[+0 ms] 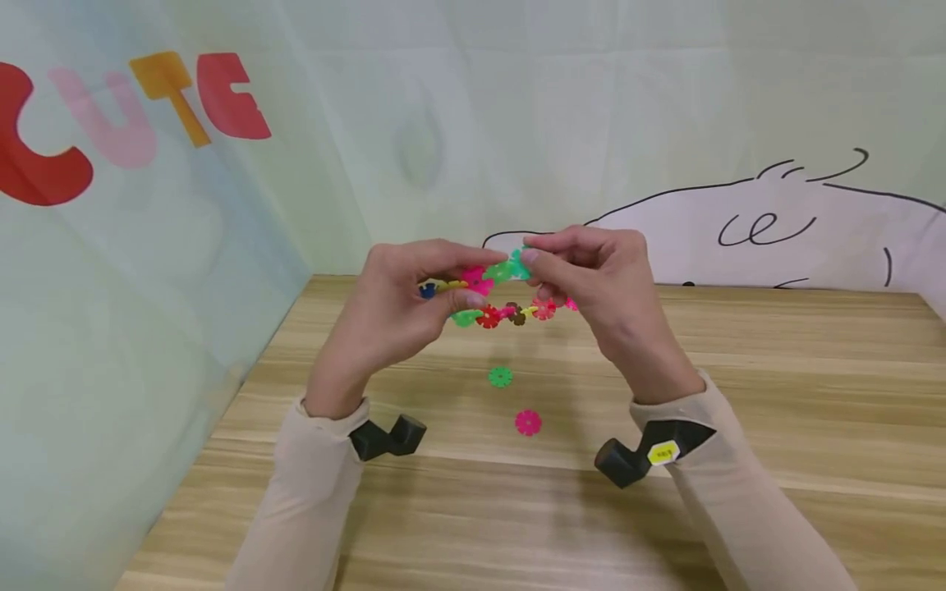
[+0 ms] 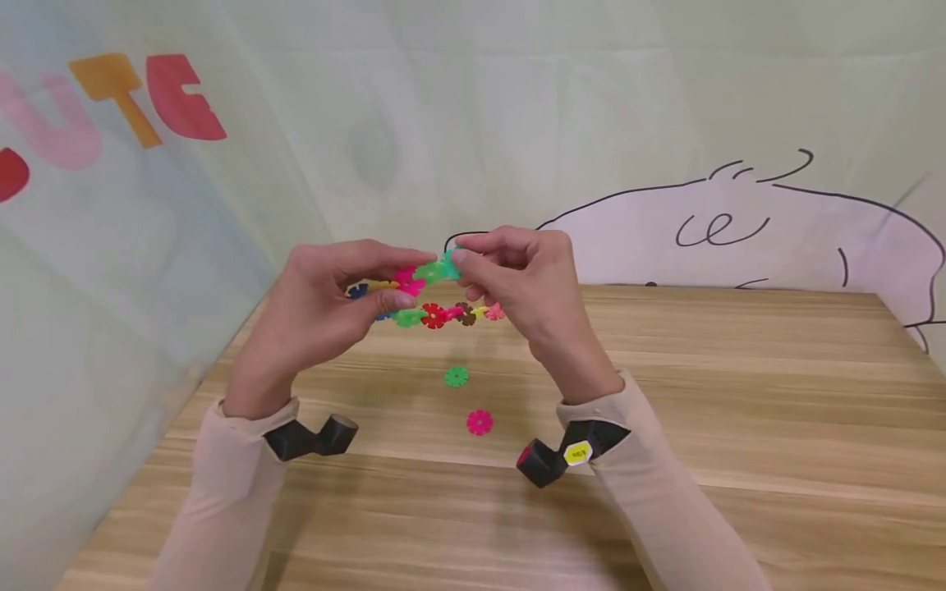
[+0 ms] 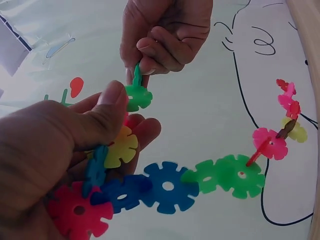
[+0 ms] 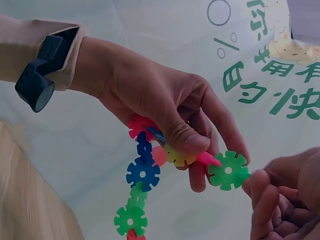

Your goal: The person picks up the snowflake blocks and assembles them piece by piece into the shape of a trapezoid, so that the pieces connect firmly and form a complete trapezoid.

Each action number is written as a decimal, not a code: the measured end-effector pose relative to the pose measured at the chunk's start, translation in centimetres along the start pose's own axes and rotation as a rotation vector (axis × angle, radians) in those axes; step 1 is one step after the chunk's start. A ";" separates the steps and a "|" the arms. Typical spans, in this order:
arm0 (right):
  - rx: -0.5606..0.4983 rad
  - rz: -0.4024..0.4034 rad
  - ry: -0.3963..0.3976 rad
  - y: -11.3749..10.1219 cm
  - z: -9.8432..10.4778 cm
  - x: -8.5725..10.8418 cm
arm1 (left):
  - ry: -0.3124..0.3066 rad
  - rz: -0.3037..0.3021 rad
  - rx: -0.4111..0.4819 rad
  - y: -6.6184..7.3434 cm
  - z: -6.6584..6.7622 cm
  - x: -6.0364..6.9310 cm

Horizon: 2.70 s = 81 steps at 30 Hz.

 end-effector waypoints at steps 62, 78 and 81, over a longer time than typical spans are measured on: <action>0.345 -0.265 -0.327 8.4 2.5 6.6 | 0.055 0.184 -0.090 -1.7 0.5 -0.4; 0.506 -0.236 -0.556 13.2 1.5 8.6 | 0.049 0.184 -0.092 -1.8 0.7 -0.3; 0.555 -0.198 -0.593 13.2 1.3 8.8 | 0.048 0.178 -0.085 -1.8 0.6 -0.3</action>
Point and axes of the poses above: each hand's wrist, its own x-axis away from the middle knuckle, its own z-axis out of the back of the hand, y = z × x, the point moved 7 cm from there along -x, towards the middle knuckle, and after that the axes turned 7 degrees about z, right-handed, at the moved point
